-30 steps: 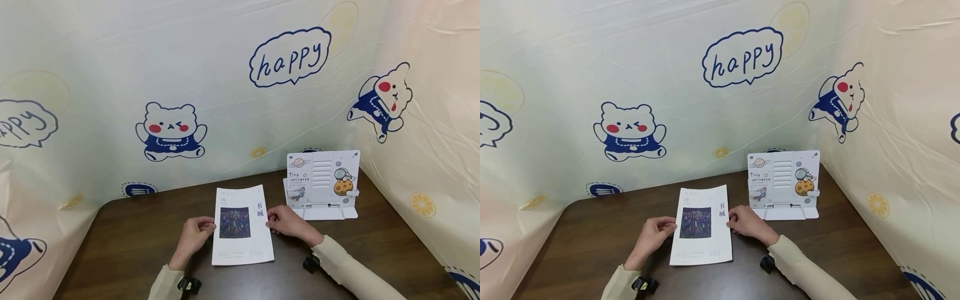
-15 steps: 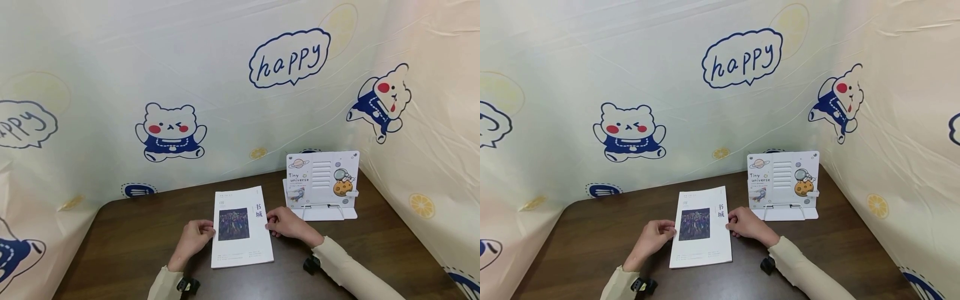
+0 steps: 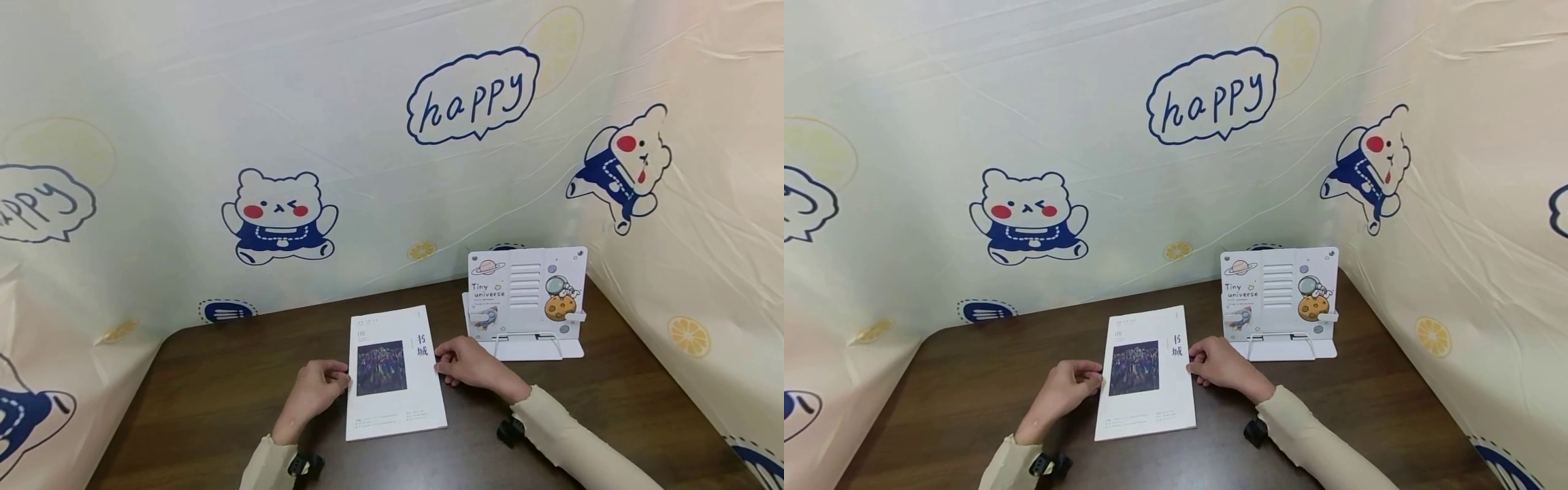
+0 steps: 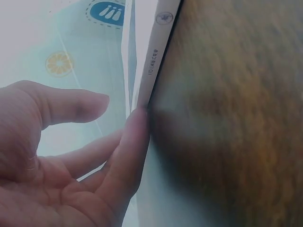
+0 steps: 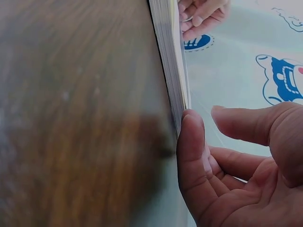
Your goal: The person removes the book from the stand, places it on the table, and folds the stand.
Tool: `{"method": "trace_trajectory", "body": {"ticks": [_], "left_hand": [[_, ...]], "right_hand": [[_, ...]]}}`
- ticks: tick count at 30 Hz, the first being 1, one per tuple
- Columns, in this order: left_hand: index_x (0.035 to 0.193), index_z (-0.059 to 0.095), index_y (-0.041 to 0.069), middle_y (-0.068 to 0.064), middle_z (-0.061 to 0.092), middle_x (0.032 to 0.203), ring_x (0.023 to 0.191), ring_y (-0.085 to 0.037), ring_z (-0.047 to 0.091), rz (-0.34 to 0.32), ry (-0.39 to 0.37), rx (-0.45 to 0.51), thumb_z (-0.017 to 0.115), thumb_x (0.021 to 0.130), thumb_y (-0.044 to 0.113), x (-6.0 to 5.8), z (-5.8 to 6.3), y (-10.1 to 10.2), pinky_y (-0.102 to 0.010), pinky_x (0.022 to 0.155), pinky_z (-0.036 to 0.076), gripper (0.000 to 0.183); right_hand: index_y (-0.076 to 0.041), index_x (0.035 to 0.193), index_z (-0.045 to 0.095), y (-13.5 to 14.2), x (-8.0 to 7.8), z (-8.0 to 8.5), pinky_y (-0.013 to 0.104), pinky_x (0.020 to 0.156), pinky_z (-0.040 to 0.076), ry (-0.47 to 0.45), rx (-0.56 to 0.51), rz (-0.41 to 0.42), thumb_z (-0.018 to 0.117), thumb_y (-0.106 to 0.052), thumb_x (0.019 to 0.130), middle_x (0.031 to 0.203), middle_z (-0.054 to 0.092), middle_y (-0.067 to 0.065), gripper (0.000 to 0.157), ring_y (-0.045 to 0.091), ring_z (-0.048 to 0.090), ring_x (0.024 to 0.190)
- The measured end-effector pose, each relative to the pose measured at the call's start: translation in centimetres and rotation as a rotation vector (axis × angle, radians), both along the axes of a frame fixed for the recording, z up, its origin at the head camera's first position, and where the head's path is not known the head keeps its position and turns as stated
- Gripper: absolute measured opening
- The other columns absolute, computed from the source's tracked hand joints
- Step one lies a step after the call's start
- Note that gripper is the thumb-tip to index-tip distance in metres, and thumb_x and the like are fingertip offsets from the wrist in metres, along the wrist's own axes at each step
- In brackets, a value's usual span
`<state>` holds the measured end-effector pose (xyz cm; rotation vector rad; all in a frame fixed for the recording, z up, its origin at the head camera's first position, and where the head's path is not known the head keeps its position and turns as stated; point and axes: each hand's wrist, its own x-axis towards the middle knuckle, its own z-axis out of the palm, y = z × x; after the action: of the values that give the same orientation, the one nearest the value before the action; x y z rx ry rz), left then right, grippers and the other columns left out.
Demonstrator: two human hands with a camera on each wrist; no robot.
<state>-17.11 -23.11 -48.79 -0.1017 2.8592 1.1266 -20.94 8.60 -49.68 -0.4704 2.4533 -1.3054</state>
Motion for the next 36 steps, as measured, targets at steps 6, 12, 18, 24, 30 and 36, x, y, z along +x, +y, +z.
{"method": "trace_trajectory", "body": {"ticks": [6,12,18,24,30,36], "left_hand": [[0.114,0.075,0.000,-0.006,0.072,0.089,0.073,-0.014,0.059,-0.001,0.014,0.033,0.071,0.092,0.009,-0.1,0.1,0.1,-0.024,0.060,0.046,0.024],[0.120,0.073,0.004,-0.006,0.074,0.094,0.077,-0.015,0.061,0.018,0.012,0.046,0.073,0.095,0.017,-0.2,0.2,0.4,-0.024,0.060,0.046,0.028],[0.118,0.074,0.006,-0.006,0.075,0.096,0.079,-0.014,0.065,0.006,0.065,0.099,0.074,0.095,0.013,-0.1,0.4,1.1,-0.023,0.063,0.050,0.025],[0.116,0.075,0.006,-0.006,0.078,0.102,0.087,-0.012,0.071,-0.043,0.154,0.210,0.074,0.095,0.006,-0.2,0.4,2.4,-0.021,0.075,0.056,0.022],[0.115,0.075,0.005,-0.010,0.078,0.109,0.091,-0.016,0.073,-0.058,0.204,0.284,0.074,0.094,0.004,-0.2,0.8,3.7,-0.021,0.074,0.056,0.021],[0.114,0.076,0.009,-0.007,0.078,0.103,0.086,-0.013,0.072,-0.061,0.236,0.295,0.074,0.094,0.004,-0.2,1.3,4.7,-0.020,0.072,0.057,0.021]], "right_hand": [[0.009,0.122,0.068,0.1,0.0,0.3,0.027,0.055,0.055,0.009,-0.002,-0.007,0.070,-0.005,0.095,0.078,0.066,0.004,0.030,0.013,0.064,0.061],[0.008,0.119,0.070,0.2,0.0,0.5,0.026,0.056,0.056,0.027,-0.009,-0.019,0.071,-0.004,0.095,0.080,0.068,0.006,0.026,0.013,0.065,0.063],[0.007,0.116,0.071,0.5,0.4,0.8,0.025,0.057,0.057,0.049,-0.019,-0.012,0.068,-0.003,0.096,0.081,0.070,0.006,0.023,0.012,0.066,0.065],[0.006,0.116,0.072,1.1,1.1,1.4,0.024,0.056,0.054,0.133,-0.002,0.017,0.068,-0.005,0.096,0.082,0.072,0.005,0.023,0.010,0.064,0.065],[0.004,0.117,0.073,2.0,1.7,2.2,0.023,0.057,0.051,0.188,0.007,-0.019,0.071,-0.010,0.096,0.084,0.072,0.001,0.025,0.008,0.061,0.064],[0.004,0.117,0.073,3.1,1.9,2.7,0.022,0.059,0.051,0.240,-0.018,-0.039,0.071,-0.010,0.096,0.085,0.072,0.002,0.025,0.008,0.061,0.066]]}}
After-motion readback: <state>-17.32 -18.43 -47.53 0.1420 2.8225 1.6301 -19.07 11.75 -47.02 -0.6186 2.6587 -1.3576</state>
